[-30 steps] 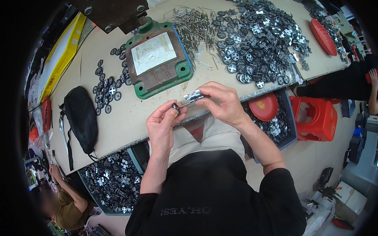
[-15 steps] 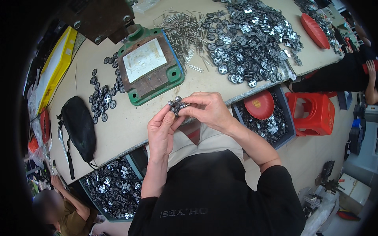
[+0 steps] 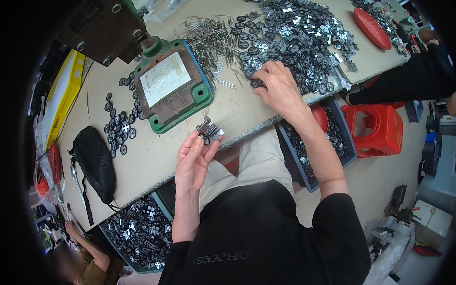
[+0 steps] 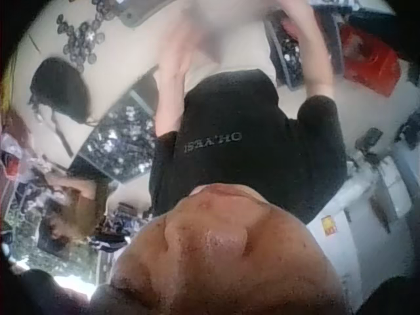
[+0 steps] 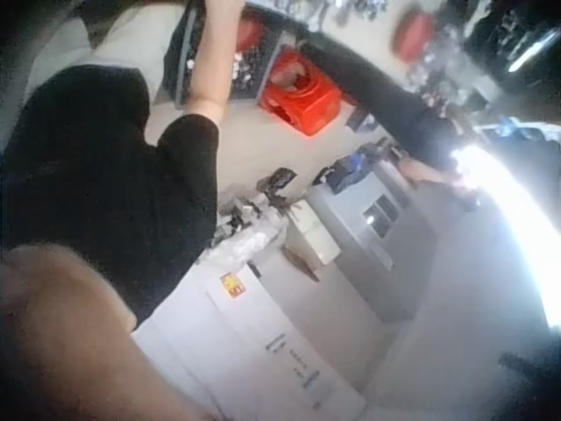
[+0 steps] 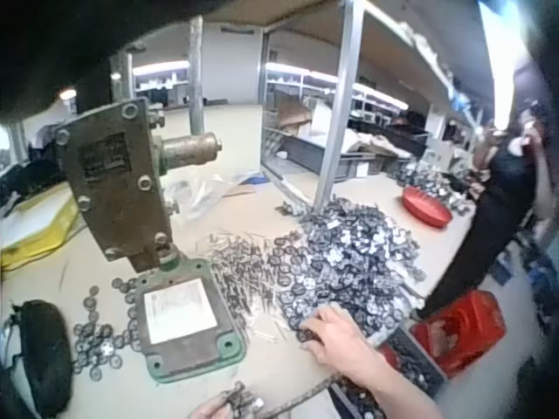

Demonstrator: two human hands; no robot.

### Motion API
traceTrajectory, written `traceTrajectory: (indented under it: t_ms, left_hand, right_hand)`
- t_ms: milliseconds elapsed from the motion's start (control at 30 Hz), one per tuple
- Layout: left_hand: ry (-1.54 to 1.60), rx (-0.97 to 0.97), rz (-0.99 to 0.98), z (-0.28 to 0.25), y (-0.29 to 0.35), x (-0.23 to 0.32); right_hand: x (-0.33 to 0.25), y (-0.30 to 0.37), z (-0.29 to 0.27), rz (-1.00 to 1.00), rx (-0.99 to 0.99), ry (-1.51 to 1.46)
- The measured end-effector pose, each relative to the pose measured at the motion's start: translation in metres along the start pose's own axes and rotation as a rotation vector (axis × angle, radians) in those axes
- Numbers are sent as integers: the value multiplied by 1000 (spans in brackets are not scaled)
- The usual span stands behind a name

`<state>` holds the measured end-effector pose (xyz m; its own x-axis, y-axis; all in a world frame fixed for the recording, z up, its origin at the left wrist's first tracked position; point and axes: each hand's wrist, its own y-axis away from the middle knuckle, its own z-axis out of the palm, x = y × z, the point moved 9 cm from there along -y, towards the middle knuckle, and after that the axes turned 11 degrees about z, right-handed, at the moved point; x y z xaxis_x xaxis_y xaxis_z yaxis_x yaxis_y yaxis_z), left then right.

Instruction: The person assembles small metal disks, plastic bases, and small metal pins by hand, then uses a manual press to join them into assembled parts at a workbench.

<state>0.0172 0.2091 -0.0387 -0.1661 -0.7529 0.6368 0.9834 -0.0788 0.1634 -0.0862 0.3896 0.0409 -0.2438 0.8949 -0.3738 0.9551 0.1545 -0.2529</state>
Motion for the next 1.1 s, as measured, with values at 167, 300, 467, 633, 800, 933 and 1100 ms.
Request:
traceTrajectory:
  t_ms: [167,300,467,633,800,933,1100]
  left_hand:
    - [-13,-12,-5,-1,0,-2]
    - [3,-14,-4,0,0,0]
    - [16,18,21,-1,-1,0]
    - [4,39,96,-2,-3,3]
    - [-53,83,149,-5,-4,5]
    - [-36,105,169,-5,-3,8]
    - [-12,95,211,-5,-1,11]
  right_hand:
    - [-13,0,5,-29,-66,-67]
    - [-22,-1,11,-69,-61,-30]
    - [-18,-5,2,-54,154,-143]
    - [-17,20,26,421,-142,-777]
    - [-36,41,37,417,-236,-1121]
    - [-47,47,30,338,-152,-1000]
    - [-60,51,20,243,-33,-883]
